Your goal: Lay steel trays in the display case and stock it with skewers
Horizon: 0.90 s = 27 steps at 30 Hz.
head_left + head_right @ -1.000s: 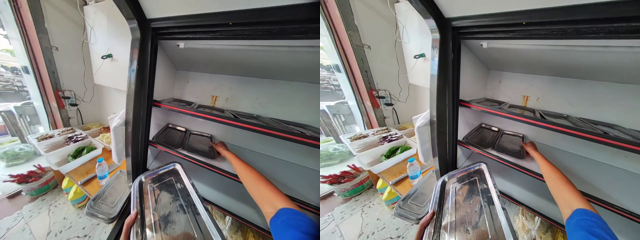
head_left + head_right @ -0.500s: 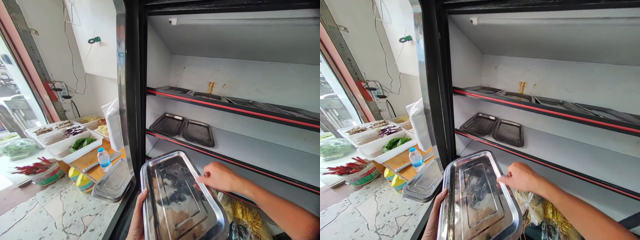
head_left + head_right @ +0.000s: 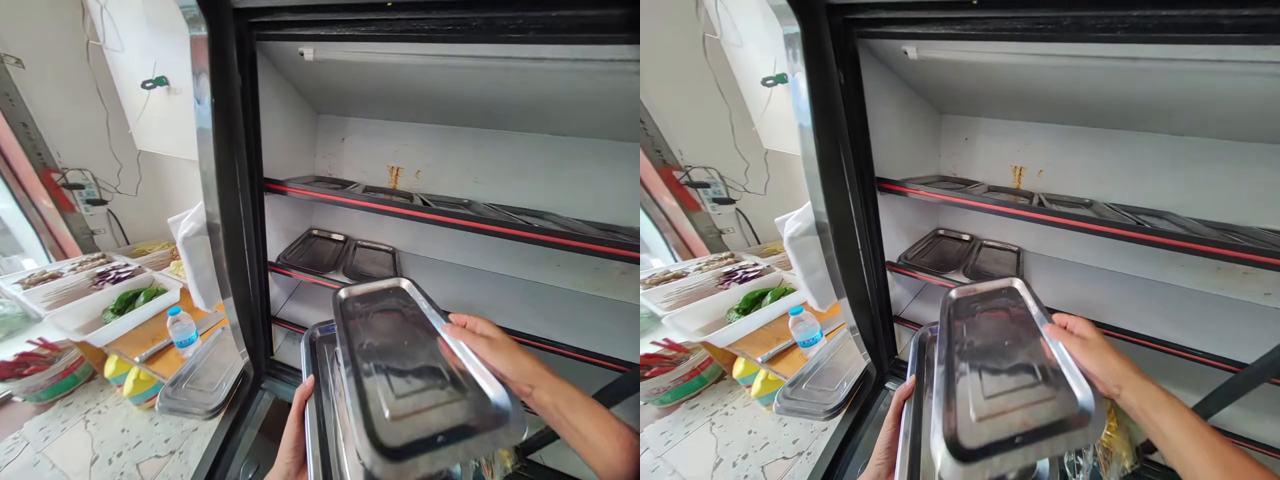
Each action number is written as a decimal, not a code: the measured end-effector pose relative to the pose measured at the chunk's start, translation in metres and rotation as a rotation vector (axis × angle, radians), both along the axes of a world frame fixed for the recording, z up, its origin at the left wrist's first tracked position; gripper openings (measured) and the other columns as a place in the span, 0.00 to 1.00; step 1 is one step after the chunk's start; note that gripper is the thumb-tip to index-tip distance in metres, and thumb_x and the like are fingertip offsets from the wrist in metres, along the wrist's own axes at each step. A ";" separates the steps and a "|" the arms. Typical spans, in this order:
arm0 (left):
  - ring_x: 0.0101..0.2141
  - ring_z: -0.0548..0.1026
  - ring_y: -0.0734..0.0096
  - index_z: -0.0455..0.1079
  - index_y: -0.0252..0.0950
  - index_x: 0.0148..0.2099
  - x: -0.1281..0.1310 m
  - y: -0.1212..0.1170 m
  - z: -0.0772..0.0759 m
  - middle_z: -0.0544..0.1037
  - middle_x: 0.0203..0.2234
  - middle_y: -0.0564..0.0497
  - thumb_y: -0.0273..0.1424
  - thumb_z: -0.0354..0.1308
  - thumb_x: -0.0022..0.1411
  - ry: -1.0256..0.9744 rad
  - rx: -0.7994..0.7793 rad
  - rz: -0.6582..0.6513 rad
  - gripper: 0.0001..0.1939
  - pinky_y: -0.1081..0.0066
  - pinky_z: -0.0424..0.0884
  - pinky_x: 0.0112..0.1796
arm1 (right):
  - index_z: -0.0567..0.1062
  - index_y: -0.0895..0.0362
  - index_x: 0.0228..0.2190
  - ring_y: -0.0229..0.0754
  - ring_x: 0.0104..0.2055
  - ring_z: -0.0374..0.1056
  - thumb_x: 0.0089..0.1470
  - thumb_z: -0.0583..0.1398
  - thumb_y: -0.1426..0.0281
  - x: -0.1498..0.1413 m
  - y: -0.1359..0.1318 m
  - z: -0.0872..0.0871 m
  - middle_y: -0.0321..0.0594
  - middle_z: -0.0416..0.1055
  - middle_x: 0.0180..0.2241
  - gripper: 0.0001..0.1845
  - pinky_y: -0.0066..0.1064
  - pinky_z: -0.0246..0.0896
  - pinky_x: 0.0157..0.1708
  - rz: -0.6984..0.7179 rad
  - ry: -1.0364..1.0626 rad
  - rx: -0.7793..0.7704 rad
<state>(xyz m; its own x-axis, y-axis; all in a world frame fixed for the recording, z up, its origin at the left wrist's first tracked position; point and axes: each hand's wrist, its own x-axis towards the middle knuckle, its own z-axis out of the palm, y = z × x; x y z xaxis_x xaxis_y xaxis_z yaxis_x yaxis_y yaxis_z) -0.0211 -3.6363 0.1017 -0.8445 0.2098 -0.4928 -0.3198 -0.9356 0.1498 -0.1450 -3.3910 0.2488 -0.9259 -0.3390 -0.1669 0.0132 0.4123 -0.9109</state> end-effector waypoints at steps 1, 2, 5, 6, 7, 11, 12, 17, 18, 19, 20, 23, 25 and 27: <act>0.33 0.81 0.46 0.72 0.27 0.54 -0.001 0.002 0.002 0.83 0.30 0.40 0.42 0.61 0.60 -0.001 -0.013 -0.013 0.27 0.49 0.75 0.43 | 0.65 0.55 0.25 0.34 0.20 0.60 0.45 0.65 0.54 -0.010 0.012 0.004 0.33 0.65 0.20 0.20 0.23 0.53 0.18 -0.076 -0.021 -0.073; 0.33 0.81 0.46 0.72 0.27 0.54 -0.001 0.004 0.004 0.83 0.30 0.40 0.42 0.61 0.59 -0.002 -0.028 -0.025 0.27 0.49 0.75 0.43 | 0.66 0.55 0.26 0.35 0.21 0.64 0.46 0.66 0.58 -0.022 0.026 0.008 0.34 0.67 0.21 0.17 0.23 0.57 0.18 -0.160 -0.029 -0.142; 0.35 0.81 0.44 0.72 0.27 0.54 0.000 0.011 0.011 0.83 0.32 0.38 0.43 0.61 0.59 0.003 -0.073 -0.029 0.28 0.49 0.75 0.43 | 0.68 0.55 0.27 0.38 0.25 0.71 0.50 0.64 0.70 -0.069 0.068 0.018 0.38 0.72 0.23 0.08 0.23 0.65 0.23 -0.388 0.001 -0.293; 0.35 0.81 0.44 0.71 0.27 0.55 -0.001 0.013 0.012 0.83 0.33 0.38 0.44 0.61 0.59 0.001 -0.083 -0.020 0.29 0.49 0.75 0.43 | 0.69 0.56 0.28 0.38 0.25 0.71 0.52 0.63 0.72 -0.087 0.081 0.018 0.39 0.73 0.23 0.06 0.23 0.67 0.23 -0.443 0.017 -0.314; 0.36 0.81 0.43 0.71 0.27 0.56 -0.001 0.014 0.013 0.83 0.33 0.38 0.44 0.61 0.59 -0.002 -0.092 -0.007 0.30 0.49 0.75 0.44 | 0.70 0.56 0.28 0.37 0.24 0.71 0.53 0.62 0.74 -0.104 0.093 0.018 0.39 0.73 0.22 0.05 0.23 0.67 0.23 -0.482 0.033 -0.321; 0.41 0.80 0.45 0.67 0.29 0.59 -0.010 -0.001 0.008 0.83 0.31 0.43 0.38 0.59 0.61 0.060 -0.150 0.082 0.27 0.51 0.75 0.46 | 0.72 0.59 0.27 0.37 0.22 0.70 0.56 0.63 0.73 -0.162 0.118 0.002 0.39 0.74 0.21 0.06 0.25 0.69 0.25 -0.562 0.075 -0.295; 0.42 0.80 0.46 0.67 0.30 0.60 -0.013 -0.010 0.006 0.83 0.28 0.45 0.37 0.57 0.63 0.095 -0.166 0.110 0.26 0.52 0.75 0.47 | 0.72 0.59 0.27 0.37 0.22 0.71 0.56 0.63 0.72 -0.173 0.119 -0.004 0.39 0.74 0.21 0.07 0.25 0.69 0.25 -0.572 0.083 -0.281; 0.52 0.75 0.47 0.64 0.31 0.62 -0.025 -0.045 -0.010 0.82 0.25 0.47 0.41 0.50 0.66 0.152 -0.301 0.176 0.28 0.55 0.71 0.53 | 0.73 0.61 0.32 0.39 0.24 0.72 0.61 0.60 0.66 -0.209 0.110 -0.021 0.40 0.74 0.21 0.10 0.25 0.68 0.25 -0.533 0.159 0.012; 0.55 0.72 0.47 0.62 0.30 0.63 -0.027 -0.046 -0.015 0.83 0.28 0.47 0.41 0.51 0.65 0.136 -0.353 0.184 0.29 0.55 0.69 0.55 | 0.74 0.62 0.33 0.39 0.22 0.71 0.61 0.60 0.64 -0.214 0.107 -0.022 0.40 0.74 0.20 0.12 0.26 0.67 0.23 -0.529 0.163 0.064; 0.58 0.68 0.48 0.61 0.30 0.64 -0.029 -0.044 -0.019 0.84 0.31 0.47 0.40 0.52 0.65 0.110 -0.411 0.196 0.29 0.56 0.67 0.57 | 0.75 0.62 0.34 0.40 0.20 0.70 0.62 0.59 0.63 -0.218 0.104 -0.022 0.39 0.72 0.18 0.14 0.27 0.67 0.22 -0.532 0.166 0.128; 0.61 0.63 0.49 0.59 0.30 0.64 -0.031 -0.040 -0.022 0.84 0.36 0.47 0.38 0.54 0.64 0.075 -0.471 0.213 0.30 0.56 0.64 0.59 | 0.75 0.63 0.35 0.40 0.18 0.69 0.63 0.57 0.62 -0.222 0.101 -0.021 0.39 0.71 0.17 0.15 0.28 0.66 0.20 -0.538 0.170 0.209; 0.67 0.47 0.55 0.54 0.30 0.67 -0.037 -0.020 -0.029 0.79 0.49 0.47 0.31 0.58 0.60 -0.016 -0.621 0.274 0.35 0.59 0.55 0.64 | 0.77 0.65 0.34 0.43 0.15 0.68 0.65 0.52 0.64 -0.230 0.090 -0.018 0.42 0.70 0.16 0.20 0.32 0.67 0.20 -0.538 0.197 0.499; 0.67 0.41 0.58 0.52 0.32 0.68 -0.040 -0.007 -0.030 0.75 0.54 0.48 0.28 0.57 0.61 -0.042 -0.666 0.299 0.35 0.58 0.51 0.65 | 0.78 0.66 0.30 0.45 0.16 0.69 0.65 0.51 0.64 -0.231 0.084 -0.017 0.46 0.71 0.18 0.23 0.33 0.67 0.22 -0.513 0.201 0.625; 0.67 0.40 0.60 0.50 0.34 0.69 -0.042 0.000 -0.027 0.73 0.56 0.49 0.28 0.54 0.62 -0.048 -0.679 0.305 0.35 0.56 0.50 0.65 | 0.79 0.64 0.28 0.45 0.18 0.71 0.65 0.50 0.62 -0.229 0.080 -0.016 0.48 0.73 0.19 0.25 0.32 0.68 0.25 -0.481 0.191 0.670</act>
